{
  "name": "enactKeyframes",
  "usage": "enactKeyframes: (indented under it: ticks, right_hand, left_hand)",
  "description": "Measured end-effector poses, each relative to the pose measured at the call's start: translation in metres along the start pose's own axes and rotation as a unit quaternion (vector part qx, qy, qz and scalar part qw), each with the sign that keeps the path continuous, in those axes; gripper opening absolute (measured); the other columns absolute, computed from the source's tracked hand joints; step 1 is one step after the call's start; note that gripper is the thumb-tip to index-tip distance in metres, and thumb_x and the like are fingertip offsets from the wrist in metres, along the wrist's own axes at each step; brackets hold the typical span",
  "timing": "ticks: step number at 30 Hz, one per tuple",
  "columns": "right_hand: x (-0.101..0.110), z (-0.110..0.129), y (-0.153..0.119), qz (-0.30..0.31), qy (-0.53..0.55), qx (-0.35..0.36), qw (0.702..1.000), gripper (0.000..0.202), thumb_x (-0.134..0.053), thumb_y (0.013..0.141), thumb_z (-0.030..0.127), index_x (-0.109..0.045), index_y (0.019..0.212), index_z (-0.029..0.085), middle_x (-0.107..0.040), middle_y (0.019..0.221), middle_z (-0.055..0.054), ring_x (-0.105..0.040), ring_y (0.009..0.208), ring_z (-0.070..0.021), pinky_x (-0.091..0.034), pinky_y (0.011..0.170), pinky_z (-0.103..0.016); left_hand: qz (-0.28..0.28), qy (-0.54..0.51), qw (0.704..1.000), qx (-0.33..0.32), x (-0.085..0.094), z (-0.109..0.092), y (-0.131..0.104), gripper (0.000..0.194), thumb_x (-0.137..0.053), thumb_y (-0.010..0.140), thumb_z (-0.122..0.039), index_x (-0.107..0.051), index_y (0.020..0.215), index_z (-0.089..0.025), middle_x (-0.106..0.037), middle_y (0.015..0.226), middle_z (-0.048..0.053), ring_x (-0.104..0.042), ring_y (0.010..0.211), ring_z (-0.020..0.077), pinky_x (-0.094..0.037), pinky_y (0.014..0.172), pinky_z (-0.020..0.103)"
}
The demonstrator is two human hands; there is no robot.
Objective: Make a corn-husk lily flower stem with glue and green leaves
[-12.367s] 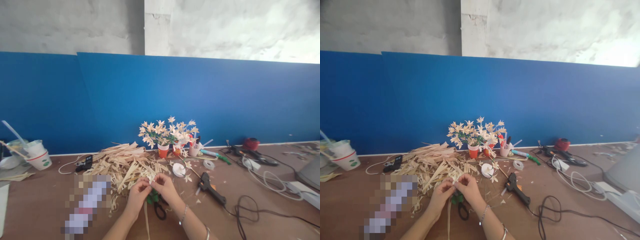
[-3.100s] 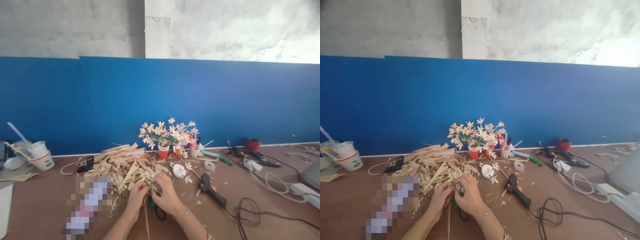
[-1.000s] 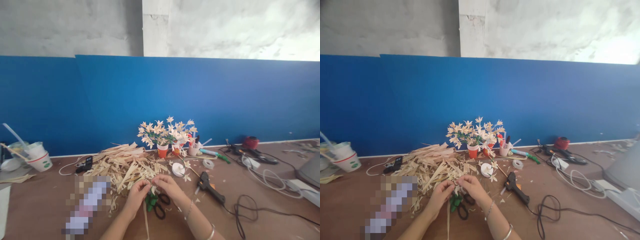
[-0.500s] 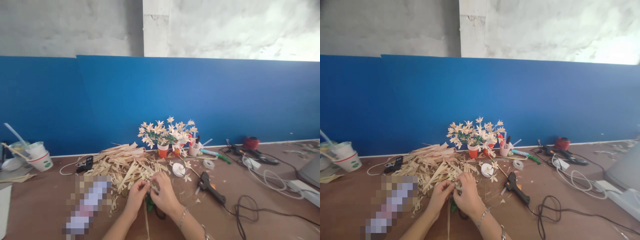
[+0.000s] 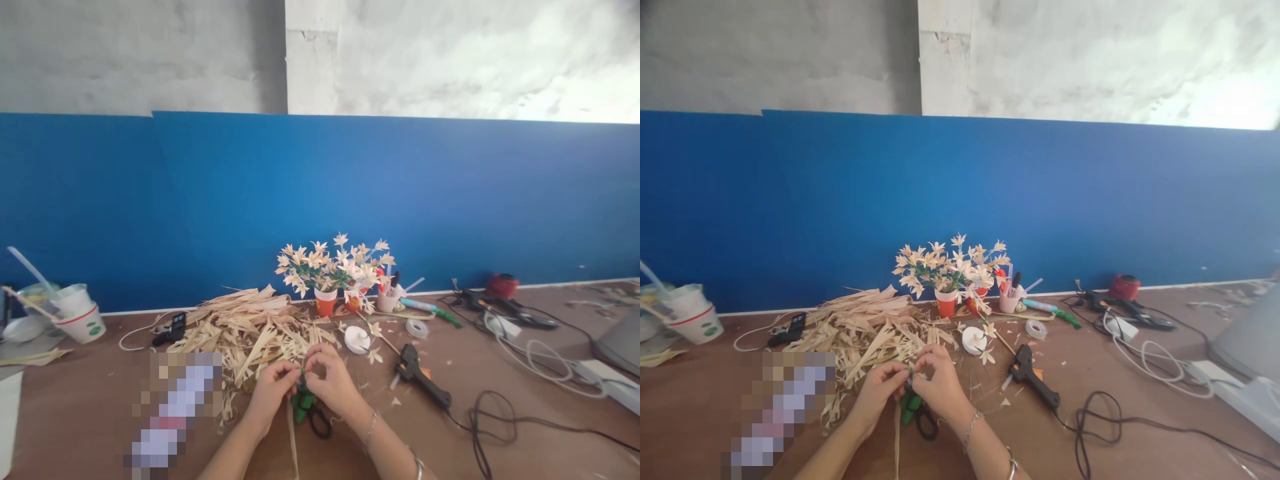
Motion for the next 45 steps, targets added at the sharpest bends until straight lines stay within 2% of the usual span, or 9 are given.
enactKeyframes:
  ticks: [7,13,16,19,23,30,38,42,45]
  right_hand:
    - [-0.018,-0.027,0.0,0.101,0.214,-0.163,0.958,0.004,-0.059,0.056,0.018,-0.057,0.053,0.015,-0.055,0.077,-0.001,-0.051,0.069,-0.0134,-0.039,0.066,-0.025]
    - [-0.024,-0.032,-0.004,0.126,0.22,-0.181,0.95,0.004,-0.058,0.058,0.019,-0.055,0.058,0.016,-0.05,0.058,0.003,-0.043,0.054,-0.0099,-0.034,0.054,-0.022]
    - [-0.017,-0.028,-0.002,0.086,0.133,-0.144,0.977,0.01,-0.057,0.059,0.015,-0.057,0.068,0.017,-0.053,0.067,0.001,-0.047,0.06,-0.0122,-0.036,0.058,-0.024]
    - [-0.006,-0.003,-0.001,0.031,-0.016,-0.042,0.998,0.015,-0.056,0.06,0.012,-0.057,0.074,0.017,-0.056,0.08,-0.002,-0.051,0.079,-0.0178,-0.038,0.073,-0.028]
    - [-0.002,0.021,-0.006,-0.015,-0.16,0.035,0.986,0.017,-0.054,0.06,0.008,-0.055,0.074,0.018,-0.055,0.084,-0.004,-0.048,0.086,-0.0205,-0.036,0.077,-0.031]
    - [-0.008,0.021,-0.012,-0.05,-0.313,0.077,0.945,0.015,-0.055,0.064,0.006,-0.054,0.072,0.019,-0.056,0.091,-0.005,-0.047,0.089,-0.0226,-0.032,0.075,-0.033]
    - [-0.01,0.022,-0.012,-0.041,-0.348,0.102,0.931,0.013,-0.057,0.065,0.007,-0.057,0.071,0.019,-0.058,0.093,-0.006,-0.047,0.09,-0.0226,-0.03,0.075,-0.034]
    - [-0.008,0.018,-0.008,-0.022,-0.314,0.088,0.945,0.015,-0.055,0.06,0.005,-0.058,0.066,0.018,-0.059,0.09,-0.004,-0.049,0.089,-0.0215,-0.031,0.074,-0.032]
    - [-0.005,0.011,-0.005,-0.004,-0.257,0.042,0.965,0.014,-0.055,0.057,0.005,-0.058,0.06,0.018,-0.06,0.083,-0.002,-0.051,0.086,-0.0204,-0.033,0.074,-0.031]
  left_hand:
    - [-0.002,-0.005,1.0,-0.009,-0.002,-0.007,-0.003,0.028,-0.071,0.06,-0.037,-0.068,0.074,-0.013,-0.056,0.054,-0.002,-0.045,0.047,0.009,-0.035,0.05,0.022]
    - [0.007,0.015,1.0,-0.007,-0.005,-0.007,-0.005,0.03,-0.067,0.063,-0.043,-0.06,0.066,-0.014,-0.049,0.044,-0.005,-0.039,0.041,0.0072,-0.029,0.043,0.019]
    - [-0.007,0.022,1.0,0.0,-0.003,-0.003,-0.003,0.034,-0.065,0.064,-0.048,-0.059,0.067,-0.015,-0.046,0.041,-0.007,-0.03,0.035,0.0049,-0.019,0.037,0.018]
    - [-0.02,0.03,0.999,-0.003,0.0,-0.001,-0.003,0.034,-0.065,0.064,-0.049,-0.059,0.067,-0.015,-0.045,0.041,-0.007,-0.028,0.034,0.0046,-0.017,0.037,0.018]
    - [-0.03,0.047,0.998,-0.012,0.001,0.0,-0.002,0.031,-0.065,0.065,-0.045,-0.06,0.068,-0.015,-0.047,0.044,-0.006,-0.032,0.037,0.006,-0.021,0.038,0.019]
    - [-0.047,0.068,0.996,-0.033,0.003,0.005,0.001,0.033,-0.066,0.063,-0.047,-0.062,0.065,-0.015,-0.05,0.048,-0.004,-0.041,0.043,0.0102,-0.028,0.042,0.021]
    - [-0.047,0.078,0.996,-0.018,0.004,0.01,0.004,0.026,-0.065,0.064,-0.04,-0.066,0.071,-0.015,-0.053,0.049,-0.003,-0.043,0.043,0.0113,-0.031,0.043,0.022]
    - [-0.017,0.096,0.994,-0.038,0.004,0.003,0.007,0.02,-0.066,0.063,-0.034,-0.069,0.072,-0.016,-0.062,0.064,0.002,-0.049,0.048,0.0123,-0.038,0.047,0.023]
    - [0.0,0.115,0.993,-0.037,0.004,0.002,0.008,0.016,-0.065,0.064,-0.031,-0.068,0.069,-0.016,-0.06,0.061,0.001,-0.049,0.048,0.0122,-0.039,0.047,0.023]
Point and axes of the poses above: each hand's wrist, its own y-axis towards the middle knuckle, its own x-axis out of the back of the hand, z = x × y, the point moved 8 cm from there along y, towards the middle knuckle
